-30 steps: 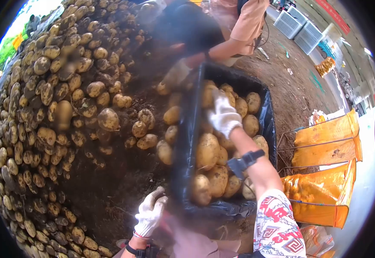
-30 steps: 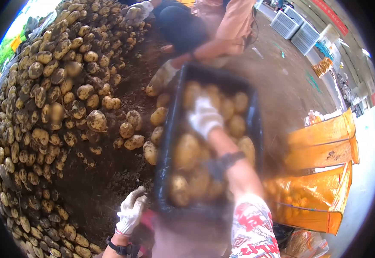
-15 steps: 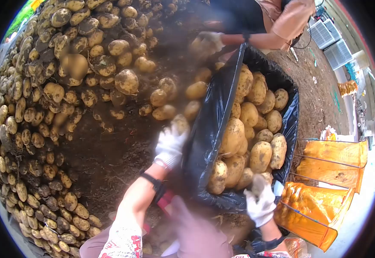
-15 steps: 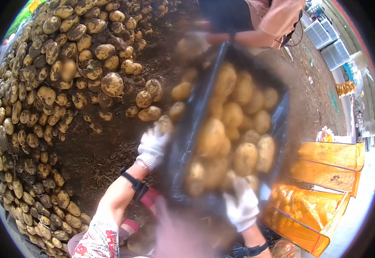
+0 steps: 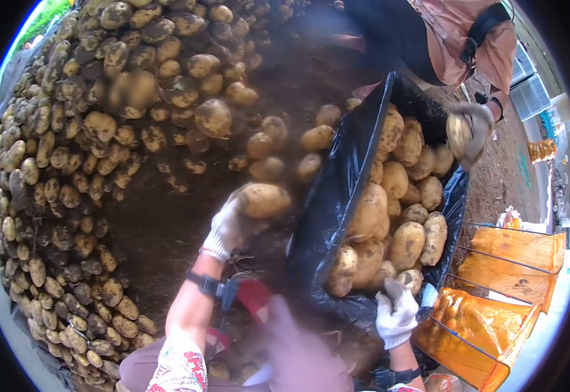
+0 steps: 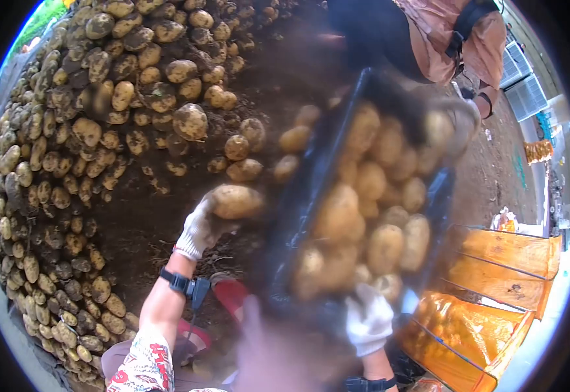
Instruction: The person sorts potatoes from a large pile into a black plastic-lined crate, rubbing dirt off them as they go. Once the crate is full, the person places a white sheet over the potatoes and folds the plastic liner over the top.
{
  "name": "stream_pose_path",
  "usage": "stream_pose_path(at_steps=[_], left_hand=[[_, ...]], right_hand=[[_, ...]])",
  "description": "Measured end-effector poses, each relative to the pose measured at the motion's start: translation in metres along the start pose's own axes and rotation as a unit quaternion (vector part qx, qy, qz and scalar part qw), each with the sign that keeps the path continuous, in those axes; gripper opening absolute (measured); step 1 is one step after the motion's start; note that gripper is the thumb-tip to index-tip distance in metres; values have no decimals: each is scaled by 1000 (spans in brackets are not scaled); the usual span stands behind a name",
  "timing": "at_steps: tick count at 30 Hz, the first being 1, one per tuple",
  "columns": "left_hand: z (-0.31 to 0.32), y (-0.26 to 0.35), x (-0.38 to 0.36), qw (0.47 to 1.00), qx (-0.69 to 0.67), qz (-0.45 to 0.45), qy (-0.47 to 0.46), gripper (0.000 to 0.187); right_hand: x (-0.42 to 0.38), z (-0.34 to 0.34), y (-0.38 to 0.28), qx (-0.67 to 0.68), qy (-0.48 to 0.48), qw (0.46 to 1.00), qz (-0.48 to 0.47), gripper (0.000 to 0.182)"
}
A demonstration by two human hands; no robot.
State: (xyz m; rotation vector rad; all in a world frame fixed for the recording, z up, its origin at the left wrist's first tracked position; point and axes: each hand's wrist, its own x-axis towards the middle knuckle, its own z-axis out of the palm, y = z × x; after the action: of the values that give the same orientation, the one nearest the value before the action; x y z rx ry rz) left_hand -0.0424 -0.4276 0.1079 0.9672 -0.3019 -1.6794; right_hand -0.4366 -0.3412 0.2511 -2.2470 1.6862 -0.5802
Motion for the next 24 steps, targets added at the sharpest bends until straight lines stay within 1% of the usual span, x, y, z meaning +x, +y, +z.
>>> stream_pose_path(at_steps=[1, 2, 3, 4, 6, 7, 8, 10, 11, 12, 13, 14, 15, 16, 17, 18, 19, 20, 21, 23, 24], left_hand=[[-1, 4, -18, 996, -78, -17, -34, 78], [1, 9, -35, 985, -156, -33, -71, 83], [13, 18, -52, 991, -117, -31, -57, 94], [27, 28, -69, 989, -130, -47, -46, 94], [44, 31, -90, 989, -135, -39, -38, 94], [59, 37, -103, 991, -127, -40, -16, 95], [67, 44, -115, 995, -89, -43, -22, 95], [79, 33, -128, 993, 51, 103, 5, 87], [94, 40, -140, 966, 192, 172, -16, 85], [100, 35, -142, 968, 119, 218, -27, 79], [110, 37, -148, 945, 208, 252, 5, 75], [119, 42, -156, 909, 296, 292, 44, 72], [128, 45, -163, 892, 338, 293, 70, 77], [136, 44, -168, 872, 379, 294, 98, 85], [139, 38, -171, 865, 393, 298, 93, 100], [136, 42, -173, 781, 516, 347, 51, 109], [137, 43, -176, 768, 533, 354, 34, 107], [140, 43, -177, 753, 549, 363, 18, 104], [143, 42, -178, 776, 522, 353, 23, 100], [145, 37, -179, 818, 470, 329, 36, 91], [144, 34, -176, 793, 491, 358, 42, 89]], right_hand=[[-3, 3, 1, 43, 0, 998, 49, 34], [5, 6, -4, 81, 11, 996, 36, 37], [21, 5, -19, 87, 42, 994, -43, 42], [39, 2, -40, 88, 73, 986, -118, 47], [75, 1, -91, 123, 63, 971, -197, 63], [90, 5, -109, 147, 47, 965, -210, 69], [99, 9, -126, 169, 34, 960, -222, 75], [102, 27, -151, 230, -51, 959, -160, 67], [99, 38, -156, 286, -71, 951, -92, 63], [94, 55, -157, 345, -89, 934, -24, 58], [87, 84, -151, 472, -116, 873, 36, 54], [81, 111, -148, 594, -143, 787, 84, 51], [77, 123, -152, 702, -165, 666, 192, 49], [75, 129, -158, 785, -186, 516, 289, 48], [75, 124, -168, 778, -162, 440, 418, 44], [68, 126, -164, 787, -194, 414, 415, 44], [60, 131, -157, 793, -227, 388, 411, 43], [61, 125, -161, 787, -207, 386, 435, 44], [61, 119, -165, 780, -187, 385, 457, 45], [58, 108, -168, 714, -77, 575, 392, 46], [56, 100, -165, 686, -30, 656, 313, 48]])
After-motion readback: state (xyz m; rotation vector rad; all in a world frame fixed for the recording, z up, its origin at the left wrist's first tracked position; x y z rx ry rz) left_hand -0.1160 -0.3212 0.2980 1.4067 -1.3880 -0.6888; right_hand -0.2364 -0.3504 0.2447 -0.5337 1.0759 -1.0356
